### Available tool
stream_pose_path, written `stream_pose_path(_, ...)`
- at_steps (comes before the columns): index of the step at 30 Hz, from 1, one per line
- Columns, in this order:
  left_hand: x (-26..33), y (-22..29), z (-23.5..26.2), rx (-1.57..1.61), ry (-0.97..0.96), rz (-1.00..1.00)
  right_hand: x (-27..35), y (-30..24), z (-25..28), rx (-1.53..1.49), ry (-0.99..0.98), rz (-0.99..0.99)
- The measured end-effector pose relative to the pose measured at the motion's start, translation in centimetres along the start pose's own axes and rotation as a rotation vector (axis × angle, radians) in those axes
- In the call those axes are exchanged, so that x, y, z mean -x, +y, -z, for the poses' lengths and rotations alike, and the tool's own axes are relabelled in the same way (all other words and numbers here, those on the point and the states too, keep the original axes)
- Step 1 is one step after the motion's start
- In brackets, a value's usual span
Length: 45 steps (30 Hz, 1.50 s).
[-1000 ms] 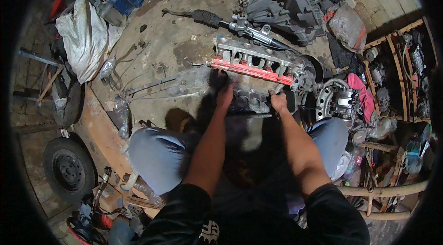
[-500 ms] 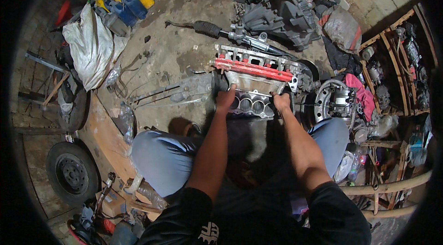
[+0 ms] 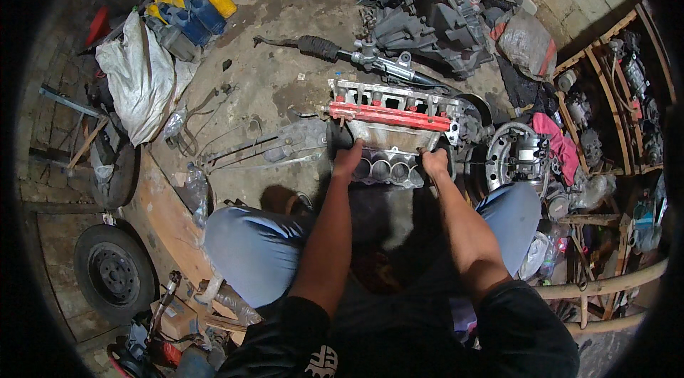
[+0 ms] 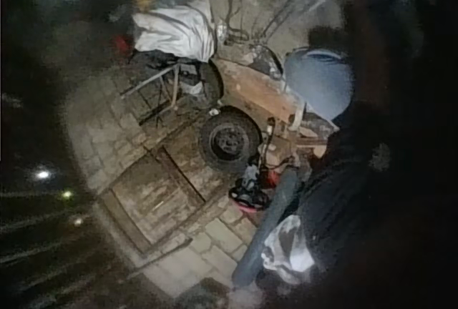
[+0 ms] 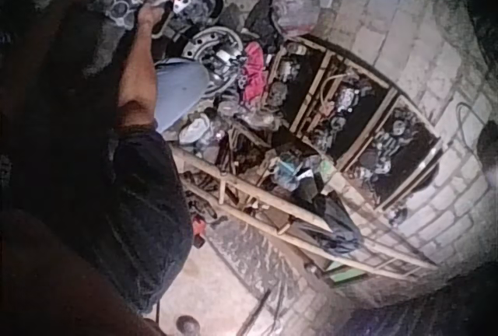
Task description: The person places a metal tray on the floor, then sits and positions a red valve cover onto a cylinder head. They insert bolts and tighten them using a power tool.
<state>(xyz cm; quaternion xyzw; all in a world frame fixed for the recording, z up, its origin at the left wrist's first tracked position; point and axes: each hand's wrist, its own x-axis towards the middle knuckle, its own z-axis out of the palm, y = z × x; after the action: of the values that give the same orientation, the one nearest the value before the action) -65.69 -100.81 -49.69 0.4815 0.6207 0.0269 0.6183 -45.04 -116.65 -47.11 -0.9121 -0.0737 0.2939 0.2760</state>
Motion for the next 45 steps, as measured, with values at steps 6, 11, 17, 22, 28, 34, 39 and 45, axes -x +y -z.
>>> stream_pose_path(6,1.8,0.2,0.3,0.075,-0.104,0.039,0.5,0.4,-0.1,0.000,0.034,-0.014)
stream_pose_path(11,2.7,0.3,-0.8,-0.041,0.054,-0.125,0.1,1.4,0.4,0.013,0.013,0.009)
stream_pose_path(17,0.7,-2.0,0.9,-0.065,-0.013,-0.199,1.4,0.4,0.4,-0.004,-0.006,0.026)
stream_pose_path(22,1.2,-1.2,-0.8,-0.084,0.002,-0.146,0.5,2.1,1.1,0.019,-0.033,0.012)
stream_pose_path(28,-2.3,-3.0,0.0,-0.173,0.016,-0.281,1.4,1.6,0.7,-0.043,-0.034,0.112)
stream_pose_path(34,0.5,0.3,0.8,0.196,0.527,-0.296,0.8,3.0,1.8,-0.216,0.500,0.296)
stream_pose_path(39,2.0,5.2,2.1,0.162,0.707,-0.724,-0.8,1.2,3.5,-0.375,0.340,0.567)
stream_pose_path(45,-0.5,6.3,2.9,0.017,0.550,-0.806,0.5,-1.1,3.0,-0.482,0.248,0.578)
